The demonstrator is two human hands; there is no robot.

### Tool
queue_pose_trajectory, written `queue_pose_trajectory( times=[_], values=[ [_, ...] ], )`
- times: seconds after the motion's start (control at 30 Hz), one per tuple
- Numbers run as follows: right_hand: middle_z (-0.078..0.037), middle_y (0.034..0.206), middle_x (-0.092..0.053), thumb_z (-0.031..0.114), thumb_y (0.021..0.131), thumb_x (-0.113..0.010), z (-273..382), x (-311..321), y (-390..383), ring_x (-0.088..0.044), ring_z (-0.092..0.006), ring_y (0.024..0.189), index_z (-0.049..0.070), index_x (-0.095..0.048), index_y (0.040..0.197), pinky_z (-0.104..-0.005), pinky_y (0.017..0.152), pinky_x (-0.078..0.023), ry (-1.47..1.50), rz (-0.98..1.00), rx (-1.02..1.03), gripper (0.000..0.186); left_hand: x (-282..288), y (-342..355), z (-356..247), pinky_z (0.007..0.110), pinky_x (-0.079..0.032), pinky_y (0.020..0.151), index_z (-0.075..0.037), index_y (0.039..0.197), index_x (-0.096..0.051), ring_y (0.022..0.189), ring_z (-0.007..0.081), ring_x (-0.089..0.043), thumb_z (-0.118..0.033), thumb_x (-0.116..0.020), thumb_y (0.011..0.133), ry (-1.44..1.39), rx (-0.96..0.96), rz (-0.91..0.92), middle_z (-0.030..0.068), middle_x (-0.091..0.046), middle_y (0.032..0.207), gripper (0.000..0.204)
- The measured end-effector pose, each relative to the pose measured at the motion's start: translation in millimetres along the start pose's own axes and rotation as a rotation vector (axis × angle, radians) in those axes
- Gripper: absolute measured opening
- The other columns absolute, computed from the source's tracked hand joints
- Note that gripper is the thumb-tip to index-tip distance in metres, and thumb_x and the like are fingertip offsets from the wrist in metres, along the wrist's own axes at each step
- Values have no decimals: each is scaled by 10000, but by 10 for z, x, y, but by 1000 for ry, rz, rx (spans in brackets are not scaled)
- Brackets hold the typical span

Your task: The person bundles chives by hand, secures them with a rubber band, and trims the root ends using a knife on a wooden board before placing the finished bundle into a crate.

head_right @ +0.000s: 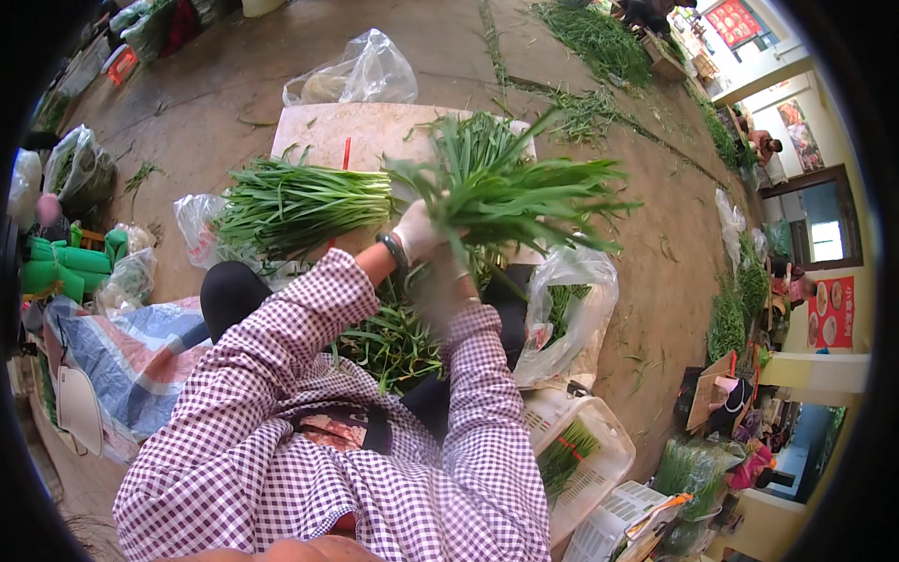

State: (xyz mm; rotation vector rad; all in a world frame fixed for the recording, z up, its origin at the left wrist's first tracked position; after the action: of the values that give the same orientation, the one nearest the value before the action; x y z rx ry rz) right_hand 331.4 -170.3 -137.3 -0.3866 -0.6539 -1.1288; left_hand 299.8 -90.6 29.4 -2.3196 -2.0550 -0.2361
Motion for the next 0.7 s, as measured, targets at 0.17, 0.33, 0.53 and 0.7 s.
queue_pose_trajectory(
  times=[0.17,0.33,0.53,0.7],
  values=[
    [-40,997,-677,98,791,-764,930,488,-73,-640,-154,897,33,-651,1094,-293,750,-518,471,-49,-9,330,415,124,-92,333,-542,800,-6,1125,-655,893,178,-677,-118,-759,833,-539,312,-48,86,-709,1007,329],
    [-37,993,-682,71,819,-730,1389,555,-389,-647,-150,862,31,-632,1144,-303,759,-534,966,208,-418,342,176,-37,152,385,-519,870,-9,1177,-618,930,234,-670,-193,-696,883,-997,662,261,120,-697,1069,355],
    [-49,944,-689,93,815,-709,1499,426,-543,-670,-195,814,32,-656,1073,-304,721,-529,687,345,-345,270,275,-392,101,374,-506,860,-52,1154,-625,962,210,-632,-221,-789,794,-754,571,188,86,-681,1041,430],
    [-113,982,-708,240,776,-767,1644,508,-654,-684,-252,886,59,-527,1281,-341,793,-531,-84,122,-394,588,462,-574,54,322,-515,772,-58,1111,-646,857,182,-640,-128,-751,787,-752,466,-126,64,-679,977,348]
  ],
)
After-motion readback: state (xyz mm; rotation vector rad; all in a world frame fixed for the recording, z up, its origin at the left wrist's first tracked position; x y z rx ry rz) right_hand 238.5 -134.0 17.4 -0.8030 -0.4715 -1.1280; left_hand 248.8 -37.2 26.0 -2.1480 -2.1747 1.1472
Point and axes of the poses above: each hand's wrist, its own y-axis towards the middle knuckle, its own x-axis out of the back of the hand, z = x × y, the point moved 10 cm from there along y, towards the middle knuckle
